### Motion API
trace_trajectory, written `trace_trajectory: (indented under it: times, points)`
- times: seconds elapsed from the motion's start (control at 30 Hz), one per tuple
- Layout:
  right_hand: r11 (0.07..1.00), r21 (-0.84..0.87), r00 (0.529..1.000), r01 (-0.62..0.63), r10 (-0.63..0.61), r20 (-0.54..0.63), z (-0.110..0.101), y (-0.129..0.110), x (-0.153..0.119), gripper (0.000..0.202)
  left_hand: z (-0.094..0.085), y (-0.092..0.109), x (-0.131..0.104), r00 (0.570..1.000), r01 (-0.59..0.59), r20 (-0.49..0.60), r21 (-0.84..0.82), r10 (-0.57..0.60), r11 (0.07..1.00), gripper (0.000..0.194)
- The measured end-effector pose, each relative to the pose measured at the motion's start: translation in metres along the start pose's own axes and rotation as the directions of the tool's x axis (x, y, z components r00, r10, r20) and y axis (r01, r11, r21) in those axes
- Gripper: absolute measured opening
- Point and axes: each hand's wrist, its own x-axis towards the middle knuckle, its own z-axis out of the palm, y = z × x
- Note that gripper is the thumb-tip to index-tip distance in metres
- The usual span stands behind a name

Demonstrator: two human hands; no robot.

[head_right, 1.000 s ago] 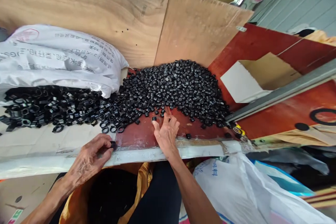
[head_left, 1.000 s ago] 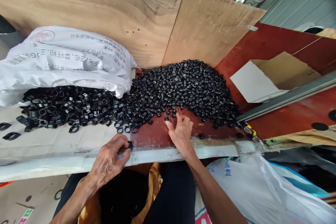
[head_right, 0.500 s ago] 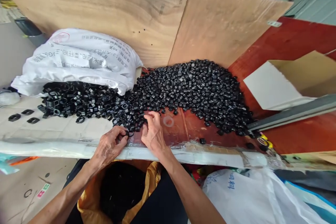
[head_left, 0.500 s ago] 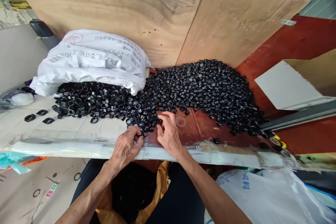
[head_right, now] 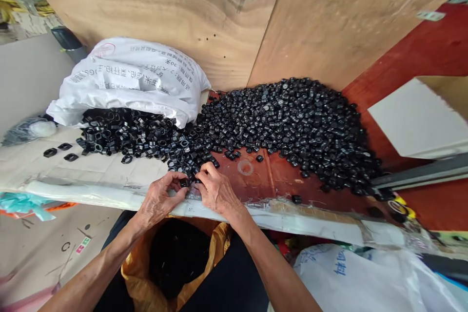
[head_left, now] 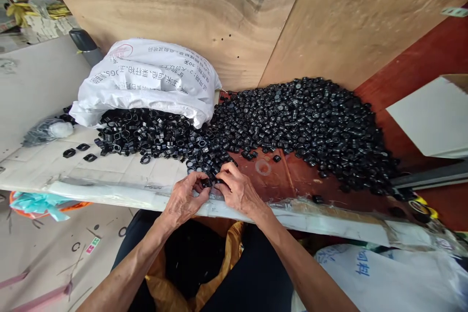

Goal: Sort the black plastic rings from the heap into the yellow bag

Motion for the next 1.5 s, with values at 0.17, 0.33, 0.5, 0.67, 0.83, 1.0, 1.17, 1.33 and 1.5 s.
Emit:
trace_trajectory:
  times: [0.17,0.33,0.5,0.67,0.83,1.0,1.17,1.33,1.5]
  points:
    - [0.989,0.141,0.993,0.041,-0.025,-0.118,-0.001,0.004,-0.002,0.016,-0.002,-0.001,-0.001,0.998,-0.062,-0.006,-0.047,0.062,0.997,0.025]
    - [0.892,0.438,0.974,-0.115,0.188,-0.129,-0.009,0.001,-0.001,0.017,-0.004,-0.001,-0.001,0.994,-0.102,-0.039,-0.097,0.099,0.990,0.021]
    - [0.675,0.685,0.929,-0.273,0.369,0.007,-0.019,-0.004,0.010,0.017,-0.002,0.001,0.001,0.989,-0.135,-0.081,-0.097,0.127,0.986,0.022]
    - [0.657,0.689,0.914,-0.305,0.405,0.019,-0.012,-0.010,0.020,0.023,0.002,0.000,0.000,0.992,-0.056,-0.114,-0.099,0.045,0.993,0.028]
    - [0.660,0.719,0.953,-0.216,0.304,0.006,-0.003,-0.011,0.018,0.018,-0.002,0.000,-0.001,0.991,-0.045,-0.129,-0.160,0.024,0.986,0.026]
    - [0.707,0.698,0.971,-0.113,0.227,-0.072,0.001,-0.013,0.014,0.014,-0.005,0.005,-0.002,0.981,0.129,-0.075,-0.449,-0.181,0.884,0.020]
    - [0.772,0.620,0.974,-0.143,0.219,-0.049,0.001,-0.016,0.015,0.018,-0.005,0.005,-0.001,0.972,0.187,0.003,-0.620,-0.236,0.762,0.024]
    - [0.826,0.562,0.985,-0.040,0.126,-0.114,-0.001,-0.021,0.019,0.009,-0.006,0.002,-0.001,0.981,0.170,0.020,-0.548,-0.191,0.819,0.025]
    - [0.869,0.493,0.985,-0.040,0.118,-0.128,0.002,-0.019,0.017,0.015,-0.002,0.001,-0.004,0.988,0.124,-0.026,-0.449,-0.151,0.885,0.022]
